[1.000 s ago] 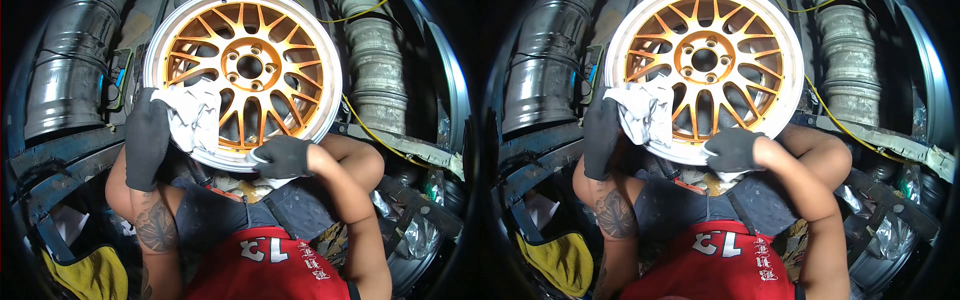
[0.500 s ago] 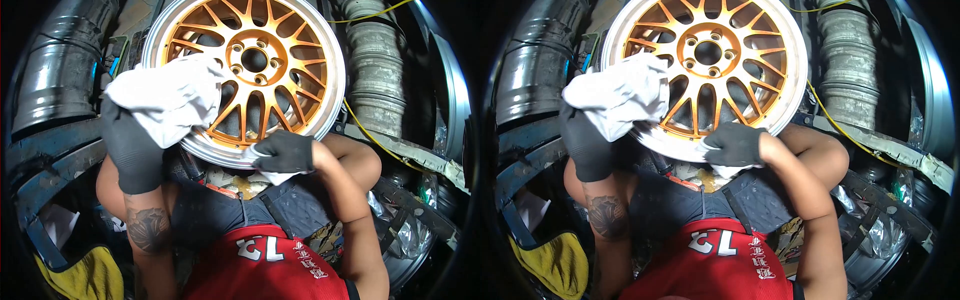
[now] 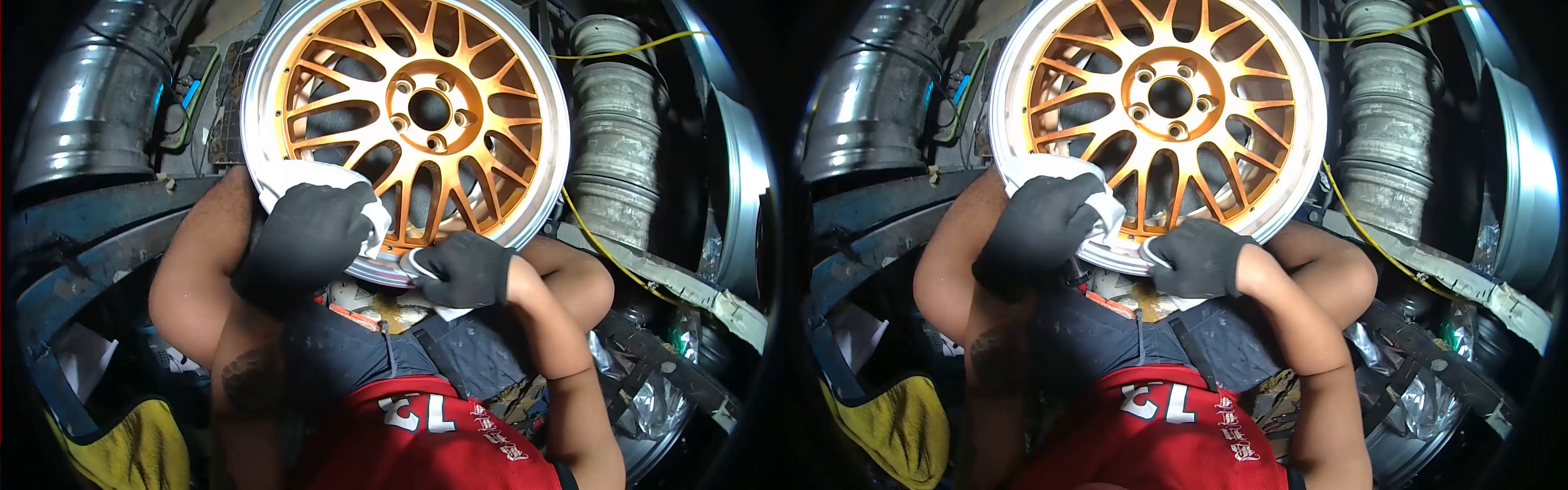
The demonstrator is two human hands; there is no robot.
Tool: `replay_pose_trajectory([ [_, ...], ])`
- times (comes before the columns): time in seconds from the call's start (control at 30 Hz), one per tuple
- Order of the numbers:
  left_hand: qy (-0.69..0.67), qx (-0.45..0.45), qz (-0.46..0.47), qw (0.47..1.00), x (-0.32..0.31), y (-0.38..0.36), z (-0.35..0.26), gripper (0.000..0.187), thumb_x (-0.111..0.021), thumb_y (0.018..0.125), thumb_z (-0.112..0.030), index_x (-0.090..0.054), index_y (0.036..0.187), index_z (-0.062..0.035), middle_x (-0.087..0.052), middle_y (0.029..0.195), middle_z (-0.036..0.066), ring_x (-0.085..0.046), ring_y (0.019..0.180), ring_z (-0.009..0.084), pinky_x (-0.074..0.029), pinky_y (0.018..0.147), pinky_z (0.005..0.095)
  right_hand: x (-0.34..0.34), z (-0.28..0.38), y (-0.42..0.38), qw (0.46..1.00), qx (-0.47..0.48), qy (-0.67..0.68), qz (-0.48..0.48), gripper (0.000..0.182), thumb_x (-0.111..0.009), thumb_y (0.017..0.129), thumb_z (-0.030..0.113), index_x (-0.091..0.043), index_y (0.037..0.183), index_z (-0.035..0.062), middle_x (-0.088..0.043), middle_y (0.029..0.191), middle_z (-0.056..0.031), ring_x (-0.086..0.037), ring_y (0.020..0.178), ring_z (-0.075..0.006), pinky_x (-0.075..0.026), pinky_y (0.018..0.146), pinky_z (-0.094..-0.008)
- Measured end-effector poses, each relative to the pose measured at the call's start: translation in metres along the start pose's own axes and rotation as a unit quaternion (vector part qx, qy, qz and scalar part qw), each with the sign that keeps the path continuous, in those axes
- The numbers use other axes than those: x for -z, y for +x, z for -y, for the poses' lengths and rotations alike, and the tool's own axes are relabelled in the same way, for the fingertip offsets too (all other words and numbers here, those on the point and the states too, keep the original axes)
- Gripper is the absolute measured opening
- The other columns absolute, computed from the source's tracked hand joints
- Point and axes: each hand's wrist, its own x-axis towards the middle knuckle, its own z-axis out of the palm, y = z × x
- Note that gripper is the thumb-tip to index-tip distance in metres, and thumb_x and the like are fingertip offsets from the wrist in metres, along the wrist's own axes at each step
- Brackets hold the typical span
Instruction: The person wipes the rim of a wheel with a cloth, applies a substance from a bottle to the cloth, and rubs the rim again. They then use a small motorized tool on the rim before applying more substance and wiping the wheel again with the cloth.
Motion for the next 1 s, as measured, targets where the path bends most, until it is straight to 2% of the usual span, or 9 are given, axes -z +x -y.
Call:
replay_pose_trajectory([
  [0.1, -0.103, 0.063, 0.009, 0.993, 0.023, -0.002, -0.006, 0.022, -0.054, 0.088, -0.012, -0.063, 0.106, -0.0028, -0.066, 0.091, 0.023, -0.063, 0.085, 0.0429, -0.049, 0.077, 0.0477, 0.01, -0.012, -0.02, 0.991, -0.058, 0.106, 0.065, 0.025, -0.064, 0.086, 0.029, -0.066, 0.094, 0.0055, -0.066, 0.075, -0.0191, -0.068, 0.073, -0.037, -0.051, 0.068, -0.0451],
  [0.13, -0.061, 0.043, -0.047, 0.996, 0.017, -0.006, -0.002, 0.019, -0.058, 0.089, -0.016, -0.062, 0.102, -0.0022, -0.067, 0.084, 0.023, -0.064, 0.084, 0.0429, -0.048, 0.078, 0.0524, 0.011, -0.01, -0.017, 0.992, -0.042, 0.097, 0.062, 0.024, -0.064, 0.086, 0.027, -0.067, 0.097, 0.0066, -0.065, 0.074, -0.0182, -0.068, 0.072, -0.0359, -0.05, 0.067, -0.0441],
  [0.23, -0.082, 0.07, 0.048, 0.993, 0.013, 0.0, -0.009, 0.02, -0.058, 0.089, -0.017, -0.061, 0.101, -0.0015, -0.066, 0.084, 0.024, -0.063, 0.086, 0.0435, -0.049, 0.08, 0.0526, -0.006, -0.001, 0.002, 1.0, -0.009, 0.011, -0.02, 0.027, -0.06, 0.086, 0.03, -0.065, 0.087, 0.0032, -0.066, 0.08, -0.0229, -0.065, 0.079, -0.0422, -0.051, 0.075, -0.0488],
  [0.37, -0.047, -0.068, 0.004, 0.997, -0.002, -0.002, -0.012, 0.017, -0.062, 0.085, -0.012, -0.064, 0.098, -0.0022, -0.067, 0.09, 0.02, -0.065, 0.09, 0.0377, -0.051, 0.079, 0.0499, 0.013, -0.017, -0.022, 0.989, -0.05, 0.128, 0.057, 0.027, -0.06, 0.085, 0.03, -0.068, 0.088, 0.0045, -0.067, 0.082, -0.0229, -0.067, 0.082, -0.04, -0.051, 0.077, -0.0495],
  [0.47, 0.094, -0.221, -0.069, 0.968, -0.001, -0.018, -0.001, 0.016, -0.065, 0.077, -0.008, -0.069, 0.093, -0.0053, -0.069, 0.097, 0.011, -0.067, 0.094, 0.0277, -0.053, 0.08, 0.0425, -0.005, -0.007, 0.001, 0.998, -0.023, 0.057, 0.024, 0.031, -0.059, 0.086, 0.033, -0.067, 0.091, 0.0033, -0.067, 0.082, -0.0234, -0.066, 0.082, -0.042, -0.05, 0.077, -0.0506],
  [0.6, -0.057, -0.166, -0.108, 0.978, 0.018, -0.018, -0.023, 0.015, -0.066, 0.074, -0.01, -0.069, 0.089, -0.0072, -0.069, 0.096, 0.011, -0.067, 0.093, 0.0287, -0.052, 0.081, 0.0396, 0.0, -0.022, -0.018, 0.996, -0.022, 0.085, 0.021, 0.027, -0.059, 0.086, 0.03, -0.063, 0.083, 0.0038, -0.066, 0.078, -0.0225, -0.065, 0.079, -0.042, -0.049, 0.076, -0.0509],
  [0.8, 0.158, -0.144, 0.026, 0.977, 0.003, -0.022, -0.02, 0.012, -0.069, 0.072, -0.013, -0.072, 0.082, -0.0065, -0.068, 0.091, 0.009, -0.063, 0.092, 0.0274, -0.048, 0.079, 0.0414, -0.008, -0.009, 0.003, 0.998, 0.004, 0.057, -0.01, 0.03, -0.061, 0.086, 0.034, -0.064, 0.086, 0.0042, -0.066, 0.079, -0.0229, -0.066, 0.081, -0.0429, -0.05, 0.076, -0.0501],
  [0.9, 0.054, -0.172, 0.037, 0.983, 0.008, -0.026, -0.009, 0.022, -0.074, 0.072, -0.016, -0.07, 0.091, -0.0045, -0.067, 0.09, 0.013, -0.063, 0.093, 0.0303, -0.049, 0.081, 0.0417, 0.012, -0.016, -0.021, 0.991, -0.061, 0.089, 0.074, 0.028, -0.061, 0.086, 0.032, -0.065, 0.09, 0.0048, -0.067, 0.08, -0.0229, -0.067, 0.082, -0.0415, -0.051, 0.075, -0.0491],
  [1.0, 0.035, -0.146, -0.057, 0.987, 0.003, -0.037, -0.001, 0.039, -0.081, 0.07, -0.021, -0.067, 0.102, -0.0034, -0.067, 0.092, 0.014, -0.063, 0.09, 0.0319, -0.049, 0.083, 0.0421, -0.004, -0.001, -0.005, 0.998, -0.05, 0.019, 0.014, 0.028, -0.059, 0.085, 0.032, -0.066, 0.09, 0.0049, -0.067, 0.082, -0.0234, -0.067, 0.081, -0.0415, -0.051, 0.078, -0.0509],
])
